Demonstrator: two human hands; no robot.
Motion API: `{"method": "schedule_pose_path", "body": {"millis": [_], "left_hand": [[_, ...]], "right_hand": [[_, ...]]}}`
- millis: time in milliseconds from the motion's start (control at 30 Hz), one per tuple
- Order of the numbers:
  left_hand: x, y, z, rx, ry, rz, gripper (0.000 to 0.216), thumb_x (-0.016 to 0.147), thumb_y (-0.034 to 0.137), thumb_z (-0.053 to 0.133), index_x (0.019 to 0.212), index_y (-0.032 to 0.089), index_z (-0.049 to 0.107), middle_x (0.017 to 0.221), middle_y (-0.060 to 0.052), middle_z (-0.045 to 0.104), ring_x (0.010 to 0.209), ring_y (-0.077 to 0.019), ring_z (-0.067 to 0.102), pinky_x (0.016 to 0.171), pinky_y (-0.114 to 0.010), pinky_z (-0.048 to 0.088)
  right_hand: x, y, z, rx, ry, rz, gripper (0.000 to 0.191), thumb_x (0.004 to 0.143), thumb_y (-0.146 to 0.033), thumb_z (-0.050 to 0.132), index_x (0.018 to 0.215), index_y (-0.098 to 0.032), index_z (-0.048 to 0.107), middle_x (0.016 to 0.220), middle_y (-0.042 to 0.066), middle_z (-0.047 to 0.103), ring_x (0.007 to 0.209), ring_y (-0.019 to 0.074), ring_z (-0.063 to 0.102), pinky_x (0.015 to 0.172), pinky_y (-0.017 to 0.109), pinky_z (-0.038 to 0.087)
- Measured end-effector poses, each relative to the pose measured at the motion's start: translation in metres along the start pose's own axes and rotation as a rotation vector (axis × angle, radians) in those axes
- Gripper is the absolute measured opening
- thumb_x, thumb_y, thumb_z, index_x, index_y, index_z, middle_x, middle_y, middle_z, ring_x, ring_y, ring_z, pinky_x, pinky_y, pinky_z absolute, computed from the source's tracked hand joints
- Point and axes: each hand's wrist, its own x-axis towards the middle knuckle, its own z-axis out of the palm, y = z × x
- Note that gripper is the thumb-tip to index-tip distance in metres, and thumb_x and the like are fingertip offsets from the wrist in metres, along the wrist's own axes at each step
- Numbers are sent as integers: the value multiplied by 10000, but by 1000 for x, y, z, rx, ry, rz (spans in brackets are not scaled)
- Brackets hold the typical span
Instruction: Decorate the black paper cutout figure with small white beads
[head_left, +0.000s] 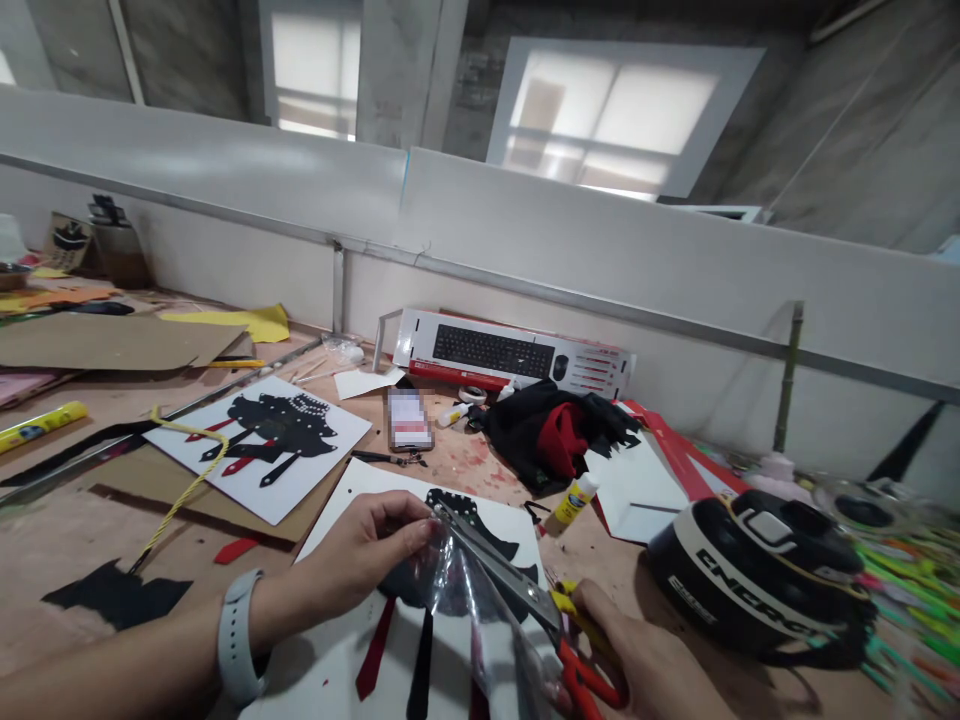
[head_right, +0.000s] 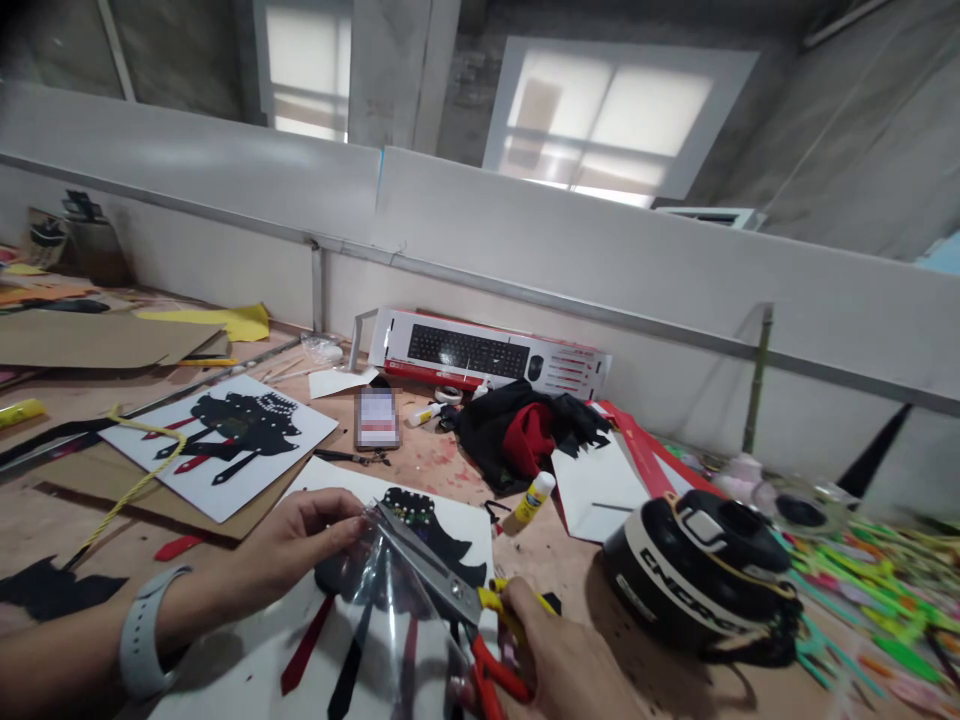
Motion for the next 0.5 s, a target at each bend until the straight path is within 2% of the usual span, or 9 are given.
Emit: {"method": "schedule_pose_path", "body": {"millis": [200,400,500], "left_hand": [[-2,4,1,4,-100,-42,382,753,519,715,779,146,639,670,6,593,585,-106,508,573,-241,412],[-5,2,4,13,-184,-58,369,786,495,696,809,129,658,675,22,543,581,-82,448,562,-219,357],[-6,2,5,5,-200,-69,348,799,475,690,826,129,661,683,20,539,587,-87,450,577,-233,367]], "right_hand": [[0,4,6,-35,24,-20,245,706,-426,703,844,-267,577,729,37,727,613,240,653,519,268,398],[3,-4,8,-65,-128,16,327,737,-496,664,903,-237,550,826,76,732,689,261,663,555,281,405],[3,-7,7,-98,-150,31,348,743,-512,653,909,-226,546,809,80,718,675,256,639,560,287,389]]}}
